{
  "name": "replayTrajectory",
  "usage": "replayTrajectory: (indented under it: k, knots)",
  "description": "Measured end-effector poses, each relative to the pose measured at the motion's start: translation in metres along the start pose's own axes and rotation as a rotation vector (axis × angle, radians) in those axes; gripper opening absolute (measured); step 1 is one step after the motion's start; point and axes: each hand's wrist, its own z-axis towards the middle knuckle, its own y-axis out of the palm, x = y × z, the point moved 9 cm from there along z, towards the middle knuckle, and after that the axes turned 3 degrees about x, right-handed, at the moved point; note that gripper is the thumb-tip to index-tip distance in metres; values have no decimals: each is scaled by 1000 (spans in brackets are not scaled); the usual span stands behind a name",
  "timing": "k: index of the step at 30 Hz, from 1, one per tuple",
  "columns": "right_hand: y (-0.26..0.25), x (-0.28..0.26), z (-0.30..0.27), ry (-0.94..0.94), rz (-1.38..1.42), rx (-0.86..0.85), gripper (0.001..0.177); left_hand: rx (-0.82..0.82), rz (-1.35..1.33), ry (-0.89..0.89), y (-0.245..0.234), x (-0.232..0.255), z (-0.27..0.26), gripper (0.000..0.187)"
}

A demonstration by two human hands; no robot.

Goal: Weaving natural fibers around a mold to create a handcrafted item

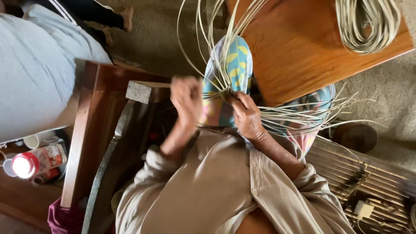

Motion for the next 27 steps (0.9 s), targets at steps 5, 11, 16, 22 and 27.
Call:
replayTrajectory:
  k: [5,11,16,22,27]
  knots:
    - [16,32,-15,464,841,-112,32,-312,-247,-412,30,8,-53,25]
    - [-42,46,-17,340,105,-112,52,-338,-359,-387,66,-9,-69,23]
    - [-103,194,-62,907,539,378,19,-365,-453,-505,65,-9,-73,23]
    - [-190,286,-56,1019,365,1035,8,-277,-451,-737,41,-14,-62,22]
    - [-182,327,-59,1082,539,1090,12,-192,-416,-719,30,-23,-51,30]
